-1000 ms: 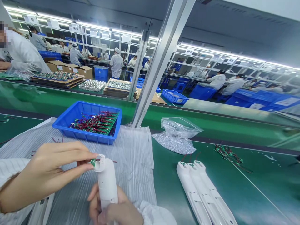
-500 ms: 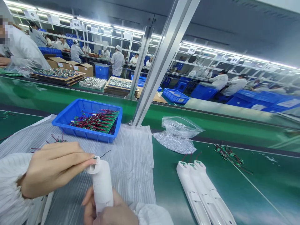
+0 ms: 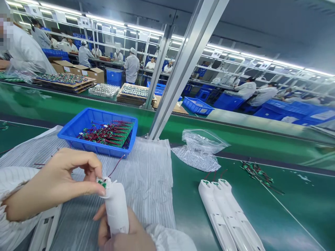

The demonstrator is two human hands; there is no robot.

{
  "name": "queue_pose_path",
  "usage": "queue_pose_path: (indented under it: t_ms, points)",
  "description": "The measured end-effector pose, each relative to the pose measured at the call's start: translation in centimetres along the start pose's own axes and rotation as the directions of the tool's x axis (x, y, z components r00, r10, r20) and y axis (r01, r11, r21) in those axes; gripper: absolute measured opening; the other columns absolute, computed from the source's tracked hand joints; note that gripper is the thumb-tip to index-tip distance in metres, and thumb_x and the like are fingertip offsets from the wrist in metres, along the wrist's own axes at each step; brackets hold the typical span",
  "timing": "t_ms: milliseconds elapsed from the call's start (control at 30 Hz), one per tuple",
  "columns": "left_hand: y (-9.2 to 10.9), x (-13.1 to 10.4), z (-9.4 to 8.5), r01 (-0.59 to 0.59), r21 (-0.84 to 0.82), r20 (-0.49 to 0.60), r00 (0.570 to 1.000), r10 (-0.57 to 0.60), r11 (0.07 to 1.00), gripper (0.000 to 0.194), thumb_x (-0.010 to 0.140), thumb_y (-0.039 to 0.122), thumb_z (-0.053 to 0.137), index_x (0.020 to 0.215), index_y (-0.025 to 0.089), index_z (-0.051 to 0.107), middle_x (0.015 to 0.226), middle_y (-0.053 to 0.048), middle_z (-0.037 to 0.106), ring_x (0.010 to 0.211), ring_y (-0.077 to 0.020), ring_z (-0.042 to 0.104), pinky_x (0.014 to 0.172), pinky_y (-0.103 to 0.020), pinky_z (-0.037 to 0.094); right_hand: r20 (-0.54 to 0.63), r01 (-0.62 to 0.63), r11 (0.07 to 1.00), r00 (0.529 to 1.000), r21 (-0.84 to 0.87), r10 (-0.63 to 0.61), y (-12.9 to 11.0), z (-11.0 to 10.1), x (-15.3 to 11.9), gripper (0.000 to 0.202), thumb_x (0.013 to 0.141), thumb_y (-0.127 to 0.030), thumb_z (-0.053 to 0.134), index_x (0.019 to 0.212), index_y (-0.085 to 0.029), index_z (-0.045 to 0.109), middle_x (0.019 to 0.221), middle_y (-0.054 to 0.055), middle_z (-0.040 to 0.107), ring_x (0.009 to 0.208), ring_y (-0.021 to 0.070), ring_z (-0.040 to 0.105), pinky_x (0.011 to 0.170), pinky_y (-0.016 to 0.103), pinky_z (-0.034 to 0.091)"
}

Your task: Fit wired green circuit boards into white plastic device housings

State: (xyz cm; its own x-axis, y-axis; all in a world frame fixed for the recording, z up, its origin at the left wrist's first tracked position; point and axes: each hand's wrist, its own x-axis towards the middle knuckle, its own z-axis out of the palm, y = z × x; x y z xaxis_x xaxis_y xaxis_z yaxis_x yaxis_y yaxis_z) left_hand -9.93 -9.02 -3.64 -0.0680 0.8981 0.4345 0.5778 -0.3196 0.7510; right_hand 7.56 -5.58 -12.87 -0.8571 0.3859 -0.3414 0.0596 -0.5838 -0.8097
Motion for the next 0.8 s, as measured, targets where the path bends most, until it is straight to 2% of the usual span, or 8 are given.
queue_pose_path:
  t_ms: [200,333,400,500,567,667,733,800]
  points:
    - [-0.6,0.2,0.3,0.139,-0.062,0.053,0.989,-0.136,0.988,0.020,0.057,0.023,0.070,0.048,0.015,0.054,0.041,0.007,0.049,0.040,-0.0053,0.045,0.036,-0.013,0.037,-0.078,-0.034,0.994,0.997,-0.104,0.026,0.5,-0.1,-0.1,0.039,0.054,-0.025,0.061,0.091,-0.016,0.053,0.051,-0.005,0.045,0.042,0.0060,0.033,0.043,0.022,0.020]
    - [-1.0,0.2,0.8,0.282,-0.153,0.095,0.958,-0.270,0.947,0.023,0.054,0.024,0.072,0.045,0.014,0.054,0.041,0.006,0.047,0.042,-0.0060,0.041,0.037,-0.015,0.034,-0.083,-0.046,0.991,0.996,-0.123,0.036,0.4,0.0,-0.3,0.041,0.053,-0.022,0.060,0.093,-0.016,0.052,0.050,-0.005,0.046,0.042,0.0058,0.034,0.042,0.022,0.021]
    - [-1.2,0.2,1.0,0.305,-0.222,0.114,0.951,-0.286,0.926,0.016,0.057,0.020,0.069,0.048,0.014,0.057,0.045,0.005,0.050,0.045,-0.0065,0.042,0.039,-0.015,0.035,-0.053,-0.047,0.992,0.998,-0.117,0.041,0.1,-0.2,-0.3,0.042,0.052,-0.022,0.059,0.093,-0.016,0.053,0.049,-0.006,0.045,0.040,0.0051,0.031,0.041,0.021,0.020]
    - [-1.2,0.2,1.1,0.277,-0.319,0.141,0.960,-0.244,0.906,0.007,0.061,0.015,0.065,0.054,0.015,0.063,0.050,0.004,0.052,0.049,-0.0070,0.044,0.043,-0.017,0.036,-0.041,-0.032,0.996,0.999,-0.084,0.028,-0.3,-0.3,-0.5,0.042,0.053,-0.023,0.059,0.094,-0.015,0.053,0.049,-0.006,0.045,0.039,0.0047,0.029,0.040,0.021,0.019]
    - [-1.3,0.3,1.2,0.299,-0.422,0.196,0.952,-0.236,0.856,0.007,0.062,0.013,0.061,0.057,0.015,0.065,0.052,0.003,0.052,0.048,-0.0064,0.042,0.043,-0.017,0.035,-0.031,-0.017,0.999,0.999,-0.048,0.016,-0.7,-0.3,-0.5,0.043,0.053,-0.023,0.060,0.094,-0.015,0.052,0.048,-0.006,0.044,0.038,0.0044,0.029,0.040,0.021,0.019]
    - [-1.5,0.2,1.3,0.402,-0.550,0.290,0.914,-0.284,0.732,0.007,0.062,0.014,0.059,0.061,0.015,0.065,0.053,0.003,0.050,0.045,-0.0048,0.037,0.040,-0.016,0.031,-0.004,-0.023,1.000,1.000,0.005,0.023,-1.0,-0.1,-0.5,0.044,0.050,-0.024,0.063,0.091,-0.014,0.052,0.048,-0.006,0.045,0.038,0.0038,0.030,0.039,0.020,0.018]
    - [-1.6,0.1,1.3,0.447,-0.578,0.317,0.894,-0.317,0.683,0.007,0.061,0.015,0.060,0.065,0.015,0.066,0.051,0.004,0.044,0.046,-0.0048,0.035,0.040,-0.016,0.028,0.014,-0.041,0.999,0.999,0.021,0.041,-1.1,0.0,-0.4,0.044,0.048,-0.024,0.064,0.089,-0.013,0.053,0.048,-0.006,0.045,0.038,0.0035,0.030,0.038,0.020,0.017]
    - [-1.8,0.0,1.4,0.447,-0.597,0.312,0.894,-0.320,0.666,0.010,0.059,0.016,0.061,0.068,0.015,0.066,0.050,0.005,0.040,0.047,-0.0056,0.034,0.041,-0.017,0.027,0.026,-0.058,0.998,0.998,0.038,0.057,-1.1,0.1,-0.4,0.043,0.047,-0.024,0.066,0.087,-0.013,0.054,0.047,-0.006,0.046,0.037,0.0032,0.030,0.038,0.019,0.017]
